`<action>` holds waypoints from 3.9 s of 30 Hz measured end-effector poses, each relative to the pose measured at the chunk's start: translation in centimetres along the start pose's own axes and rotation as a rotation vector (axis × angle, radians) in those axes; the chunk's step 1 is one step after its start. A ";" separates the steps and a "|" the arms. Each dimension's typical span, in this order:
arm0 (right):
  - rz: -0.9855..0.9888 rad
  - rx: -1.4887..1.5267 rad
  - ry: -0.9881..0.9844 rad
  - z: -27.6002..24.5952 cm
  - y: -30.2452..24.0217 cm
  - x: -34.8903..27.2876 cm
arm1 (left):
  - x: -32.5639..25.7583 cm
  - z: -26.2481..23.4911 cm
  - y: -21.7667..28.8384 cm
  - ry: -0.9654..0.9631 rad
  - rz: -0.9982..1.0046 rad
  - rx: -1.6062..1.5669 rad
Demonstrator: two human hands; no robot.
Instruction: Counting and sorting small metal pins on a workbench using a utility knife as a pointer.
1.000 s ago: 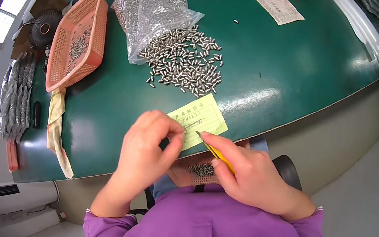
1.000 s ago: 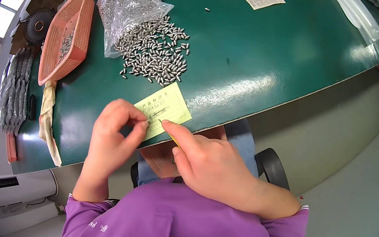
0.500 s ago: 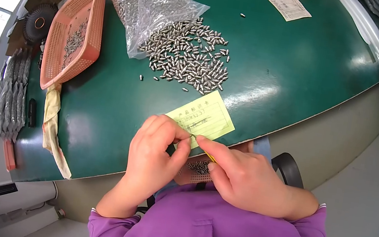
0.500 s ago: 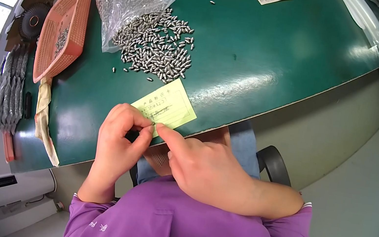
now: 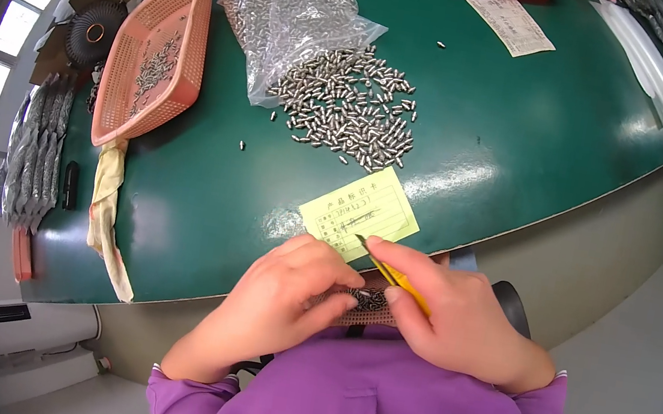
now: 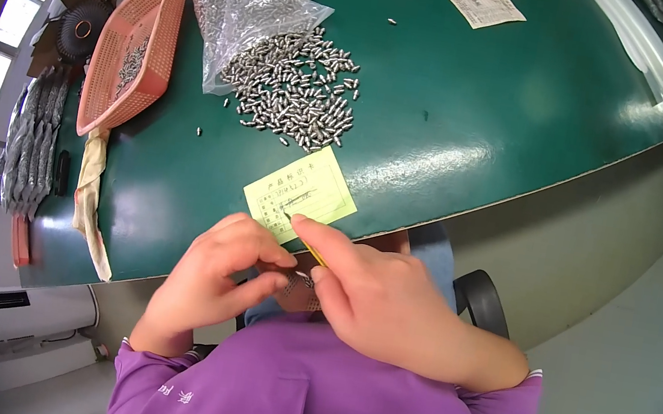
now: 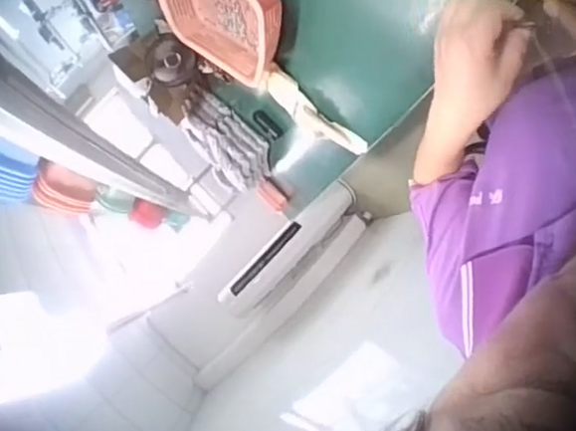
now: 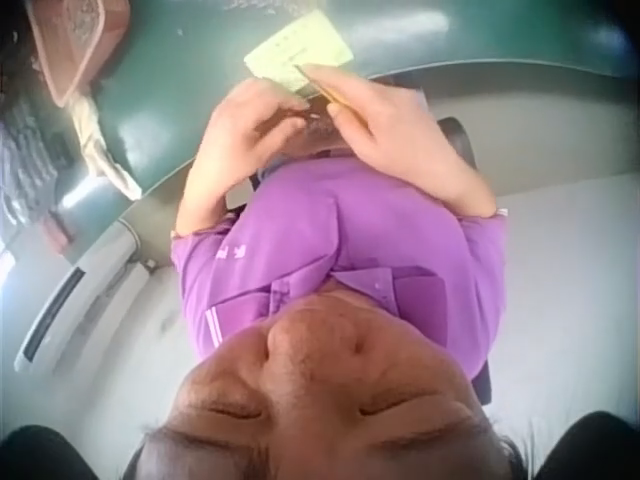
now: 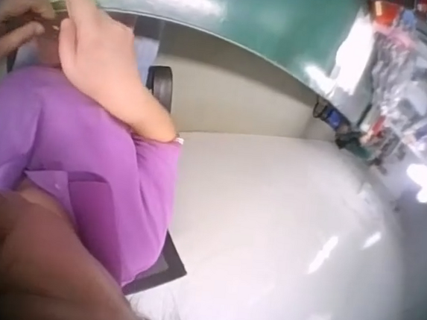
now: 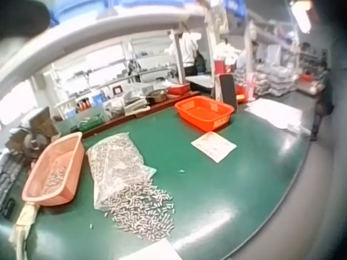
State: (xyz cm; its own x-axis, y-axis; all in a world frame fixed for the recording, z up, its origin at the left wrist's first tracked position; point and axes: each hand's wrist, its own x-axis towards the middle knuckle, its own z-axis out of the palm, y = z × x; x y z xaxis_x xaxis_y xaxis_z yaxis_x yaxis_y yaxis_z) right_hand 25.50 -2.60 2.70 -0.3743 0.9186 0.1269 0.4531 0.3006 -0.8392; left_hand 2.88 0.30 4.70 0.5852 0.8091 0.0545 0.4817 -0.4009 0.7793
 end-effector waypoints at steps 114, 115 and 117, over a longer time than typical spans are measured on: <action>-0.013 0.169 0.007 -0.3 0.9 -0.2 | 0.5 0.7 -2.0 0.424 0.053 0.327; -0.032 0.143 0.023 0.0 0.8 -0.2 | 0.5 0.9 -2.1 0.422 0.049 0.346; -0.016 0.092 0.025 0.3 0.3 -0.1 | 0.5 1.3 -2.3 0.410 -0.001 0.369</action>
State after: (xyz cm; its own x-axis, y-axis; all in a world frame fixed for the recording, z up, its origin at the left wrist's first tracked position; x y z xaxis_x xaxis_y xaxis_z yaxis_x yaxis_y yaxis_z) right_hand 25.47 -2.63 2.29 -0.3601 0.9202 0.1532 0.3702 0.2917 -0.8820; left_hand 2.90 1.10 2.10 0.3182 0.8809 0.3504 0.7216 -0.4648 0.5131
